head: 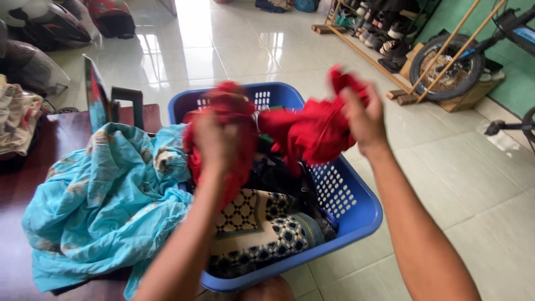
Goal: Folding various items of laundry and stacking them on a table
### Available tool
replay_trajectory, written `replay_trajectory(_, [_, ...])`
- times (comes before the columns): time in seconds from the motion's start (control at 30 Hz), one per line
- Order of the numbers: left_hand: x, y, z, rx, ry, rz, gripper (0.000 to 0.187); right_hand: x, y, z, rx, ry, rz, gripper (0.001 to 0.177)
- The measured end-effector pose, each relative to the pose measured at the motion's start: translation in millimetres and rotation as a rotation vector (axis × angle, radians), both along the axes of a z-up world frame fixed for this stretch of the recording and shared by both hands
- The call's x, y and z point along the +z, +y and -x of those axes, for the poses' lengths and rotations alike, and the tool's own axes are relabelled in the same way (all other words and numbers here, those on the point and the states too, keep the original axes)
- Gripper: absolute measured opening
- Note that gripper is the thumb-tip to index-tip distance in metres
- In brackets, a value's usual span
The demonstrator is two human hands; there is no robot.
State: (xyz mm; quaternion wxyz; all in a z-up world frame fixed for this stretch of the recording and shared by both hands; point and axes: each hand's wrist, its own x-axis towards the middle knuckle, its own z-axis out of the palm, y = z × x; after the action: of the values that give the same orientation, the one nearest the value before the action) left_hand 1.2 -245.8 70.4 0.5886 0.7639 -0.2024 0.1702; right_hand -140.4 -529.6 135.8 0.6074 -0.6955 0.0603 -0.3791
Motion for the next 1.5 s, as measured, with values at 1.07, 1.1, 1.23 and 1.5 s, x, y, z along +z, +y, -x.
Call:
replay_trajectory(1.07, [-73.5,311.9,-47.6,0.438,-0.058,-0.949,0.046,-97.0,72.3,-121.9,-0.083,0.451,0.432,0.028])
replay_trajectory(1.1, [-65.5,309.4,-43.1,0.387,-0.046,-0.881,0.049,-88.3,73.3,-117.4,-0.015,0.152,0.001,0.024])
replay_trajectory(1.23, [-27.2,289.1,-13.3,0.349,-0.015,-0.877,0.059,-33.1,92.8,-92.9,0.082,-0.164,-0.151,0.024])
replay_trajectory(1.5, [-62.5,322.8,-16.5,0.189,0.357,-1.357,0.100,-53.2,65.4,-45.9,0.040,0.046,-0.320,0.031])
